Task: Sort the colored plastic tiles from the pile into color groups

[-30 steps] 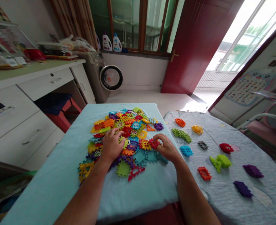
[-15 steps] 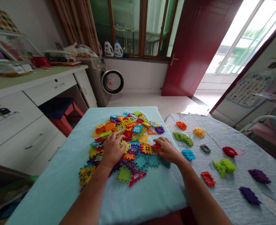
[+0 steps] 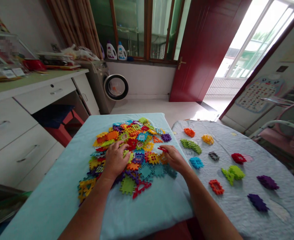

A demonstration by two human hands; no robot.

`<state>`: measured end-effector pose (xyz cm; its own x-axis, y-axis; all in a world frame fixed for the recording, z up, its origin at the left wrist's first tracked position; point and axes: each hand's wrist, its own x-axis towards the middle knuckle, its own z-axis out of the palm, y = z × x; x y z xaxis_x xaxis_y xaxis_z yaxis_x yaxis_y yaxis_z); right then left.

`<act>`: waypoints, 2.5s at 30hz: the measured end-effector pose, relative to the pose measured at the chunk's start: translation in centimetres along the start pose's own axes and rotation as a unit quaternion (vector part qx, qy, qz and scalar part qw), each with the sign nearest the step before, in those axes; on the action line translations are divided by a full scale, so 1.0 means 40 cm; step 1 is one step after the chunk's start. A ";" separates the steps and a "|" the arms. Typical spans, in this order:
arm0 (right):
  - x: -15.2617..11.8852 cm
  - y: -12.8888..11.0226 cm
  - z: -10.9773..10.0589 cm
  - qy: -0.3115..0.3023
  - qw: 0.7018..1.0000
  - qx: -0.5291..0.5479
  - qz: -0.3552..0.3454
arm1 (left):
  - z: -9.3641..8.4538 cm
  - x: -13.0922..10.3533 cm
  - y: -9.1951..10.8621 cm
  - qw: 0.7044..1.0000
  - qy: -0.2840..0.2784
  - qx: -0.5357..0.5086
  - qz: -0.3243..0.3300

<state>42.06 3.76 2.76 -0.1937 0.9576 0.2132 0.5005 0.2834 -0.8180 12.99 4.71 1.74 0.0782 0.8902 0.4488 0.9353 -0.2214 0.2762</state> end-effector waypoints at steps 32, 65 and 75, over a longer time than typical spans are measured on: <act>-0.378 0.313 -0.331 0.364 0.894 0.095 0.244 | 0.009 0.017 -0.025 0.997 -0.039 0.060 0.032; -0.321 0.402 -0.390 0.348 0.889 -0.250 0.161 | 0.014 0.016 -0.032 0.996 -0.033 0.063 0.047; -0.304 0.561 -0.672 0.385 0.794 -0.323 0.343 | 0.018 0.013 -0.039 0.996 -0.025 0.060 0.058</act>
<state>78.34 -0.12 -3.80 0.7598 0.5750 0.3033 0.6417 -0.5882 -0.4923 11.80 5.81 0.94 0.2026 0.8809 0.4279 0.9534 -0.2771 0.1191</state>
